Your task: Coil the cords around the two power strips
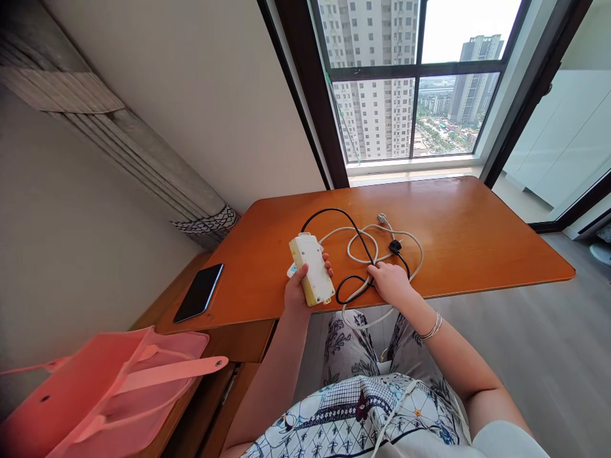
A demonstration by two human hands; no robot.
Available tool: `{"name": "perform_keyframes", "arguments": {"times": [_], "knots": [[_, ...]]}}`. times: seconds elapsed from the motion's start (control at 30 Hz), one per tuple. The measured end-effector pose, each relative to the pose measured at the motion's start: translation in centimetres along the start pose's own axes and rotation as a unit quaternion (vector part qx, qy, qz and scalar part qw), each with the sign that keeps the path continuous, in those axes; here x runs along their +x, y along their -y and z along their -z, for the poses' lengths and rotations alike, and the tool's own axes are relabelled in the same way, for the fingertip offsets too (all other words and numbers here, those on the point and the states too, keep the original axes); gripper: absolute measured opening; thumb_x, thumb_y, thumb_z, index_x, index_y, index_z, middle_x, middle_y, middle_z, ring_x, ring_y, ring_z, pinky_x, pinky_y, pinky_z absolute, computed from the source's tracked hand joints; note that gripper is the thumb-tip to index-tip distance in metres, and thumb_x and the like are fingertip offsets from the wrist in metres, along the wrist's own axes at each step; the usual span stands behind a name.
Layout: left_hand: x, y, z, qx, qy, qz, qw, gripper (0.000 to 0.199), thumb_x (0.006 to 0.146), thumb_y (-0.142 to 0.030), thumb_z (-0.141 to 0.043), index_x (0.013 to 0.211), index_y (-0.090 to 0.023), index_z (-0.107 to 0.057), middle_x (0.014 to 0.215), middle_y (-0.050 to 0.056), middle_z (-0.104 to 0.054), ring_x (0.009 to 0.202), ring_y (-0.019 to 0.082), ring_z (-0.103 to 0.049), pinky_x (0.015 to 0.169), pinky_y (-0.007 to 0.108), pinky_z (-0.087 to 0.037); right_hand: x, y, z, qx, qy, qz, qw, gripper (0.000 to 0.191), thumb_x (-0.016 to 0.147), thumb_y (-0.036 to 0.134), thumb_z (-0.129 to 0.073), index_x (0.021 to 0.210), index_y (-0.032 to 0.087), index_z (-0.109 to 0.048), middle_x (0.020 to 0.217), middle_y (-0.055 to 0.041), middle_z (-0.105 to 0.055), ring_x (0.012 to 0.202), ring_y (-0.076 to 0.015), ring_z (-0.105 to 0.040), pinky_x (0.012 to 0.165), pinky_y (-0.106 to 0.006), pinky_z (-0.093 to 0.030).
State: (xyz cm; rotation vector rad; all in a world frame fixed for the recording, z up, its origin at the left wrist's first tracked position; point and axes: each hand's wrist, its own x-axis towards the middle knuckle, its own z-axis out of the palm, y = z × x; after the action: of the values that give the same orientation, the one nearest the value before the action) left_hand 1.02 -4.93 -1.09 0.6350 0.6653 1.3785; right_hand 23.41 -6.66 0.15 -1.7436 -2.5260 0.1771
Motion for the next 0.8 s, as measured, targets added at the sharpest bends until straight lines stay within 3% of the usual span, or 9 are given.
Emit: {"name": "perform_keyframes", "arguments": {"times": [0.13, 0.23, 0.3, 0.4, 0.5, 0.6, 0.67, 0.7, 0.8], "knots": [[-0.2, -0.2, 0.3, 0.004, -0.001, -0.005, 1.000, 0.051, 0.064, -0.043, -0.082, 0.105, -0.016, -0.069, 0.097, 0.010, -0.072, 0.086, 0.022, -0.069, 0.070, 0.030, -0.058, -0.3, -0.2, 0.0, 0.029, -0.009, 0.001, 1.000, 0.019, 0.094, 0.019, -0.053, 0.110, 0.019, -0.063, 0.105, -0.0107, -0.069, 0.100, -0.0238, -0.067, 0.079, -0.029, -0.046], [-0.5, 0.0, 0.0, 0.021, 0.007, 0.013, 1.000, 0.054, 0.063, -0.045, -0.082, 0.106, -0.015, -0.069, 0.098, 0.011, -0.073, 0.090, 0.026, -0.069, 0.071, 0.033, -0.058, -0.7, -0.2, 0.0, 0.095, -0.042, 0.010, 0.995, 0.020, 0.091, 0.017, -0.055, 0.110, 0.020, -0.063, 0.113, -0.0091, -0.066, 0.105, -0.0216, -0.065, 0.084, -0.028, -0.048], [-0.7, 0.1, -0.5, 0.033, 0.016, 0.026, 0.999, 0.055, 0.061, -0.046, -0.082, 0.105, -0.014, -0.069, 0.097, 0.012, -0.073, 0.091, 0.028, -0.070, 0.072, 0.035, -0.058, -0.7, -0.3, -0.2, 0.140, -0.079, 0.003, 0.987, 0.028, 0.090, 0.019, -0.058, 0.119, 0.019, -0.060, 0.124, -0.0109, -0.062, 0.115, -0.0231, -0.062, 0.092, -0.031, -0.048], [-0.9, 0.3, -1.2, 0.038, 0.038, 0.054, 0.997, 0.056, 0.059, -0.046, -0.080, 0.102, -0.012, -0.069, 0.093, 0.013, -0.073, 0.089, 0.031, -0.070, 0.071, 0.038, -0.058, -0.2, -0.8, -1.1, 0.201, -0.109, -0.027, 0.973, 0.056, 0.087, 0.024, -0.065, 0.140, 0.015, -0.047, 0.142, -0.0179, -0.051, 0.128, -0.0273, -0.054, 0.104, -0.039, -0.045], [-1.1, 0.2, -1.6, 0.041, 0.055, 0.068, 0.995, 0.056, 0.059, -0.044, -0.076, 0.105, -0.012, -0.068, 0.093, 0.014, -0.073, 0.090, 0.032, -0.071, 0.070, 0.039, -0.058, 0.4, -1.4, -2.2, 0.289, -0.080, -0.042, 0.953, 0.072, 0.085, 0.024, -0.067, 0.149, 0.017, -0.036, 0.132, -0.0163, -0.061, 0.111, -0.0238, -0.064, 0.098, -0.039, -0.048], [-1.3, 0.3, -1.6, 0.055, 0.047, 0.069, 0.995, 0.058, 0.059, -0.041, -0.076, 0.109, -0.012, -0.068, 0.094, 0.014, -0.074, 0.090, 0.032, -0.071, 0.071, 0.039, -0.058, 0.9, -1.9, -2.8, 0.356, -0.091, -0.051, 0.928, 0.063, 0.085, 0.021, -0.064, 0.145, 0.017, -0.043, 0.106, -0.0086, -0.069, 0.087, -0.0184, -0.066, 0.085, -0.035, -0.052], [-1.3, 0.3, -1.4, 0.058, 0.040, 0.068, 0.995, 0.057, 0.060, -0.041, -0.076, 0.109, -0.012, -0.068, 0.095, 0.014, -0.074, 0.091, 0.033, -0.071, 0.072, 0.040, -0.058, 1.1, -2.1, -2.8, 0.426, -0.111, -0.054, 0.896, 0.051, 0.086, 0.022, -0.060, 0.136, 0.017, -0.050, 0.089, -0.0023, -0.066, 0.074, -0.0155, -0.064, 0.073, -0.031, -0.053], [-1.2, 0.3, -1.2, 0.056, 0.038, 0.066, 0.996, 0.056, 0.061, -0.042, -0.076, 0.107, -0.012, -0.068, 0.094, 0.014, -0.073, 0.091, 0.033, -0.071, 0.072, 0.040, -0.058, 1.1, -2.1, -2.7, 0.482, -0.114, -0.053, 0.867, 0.048, 0.087, 0.025, -0.059, 0.133, 0.018, -0.051, 0.081, 0.0014, -0.063, 0.065, -0.0138, -0.062, 0.065, -0.029, -0.052], [-1.0, 0.2, -0.8, 0.048, 0.033, 0.048, 0.997, 0.053, 0.063, -0.043, -0.074, 0.106, -0.013, -0.068, 0.094, 0.014, -0.073, 0.090, 0.032, -0.071, 0.070, 0.039, -0.058, 1.0, -1.8, -2.0, 0.669, -0.113, -0.046, 0.733, 0.052, 0.084, 0.037, -0.066, 0.131, 0.023, -0.047, 0.070, 0.0087, -0.055, 0.048, -0.0093, -0.052, 0.046, -0.023, -0.046]]}}
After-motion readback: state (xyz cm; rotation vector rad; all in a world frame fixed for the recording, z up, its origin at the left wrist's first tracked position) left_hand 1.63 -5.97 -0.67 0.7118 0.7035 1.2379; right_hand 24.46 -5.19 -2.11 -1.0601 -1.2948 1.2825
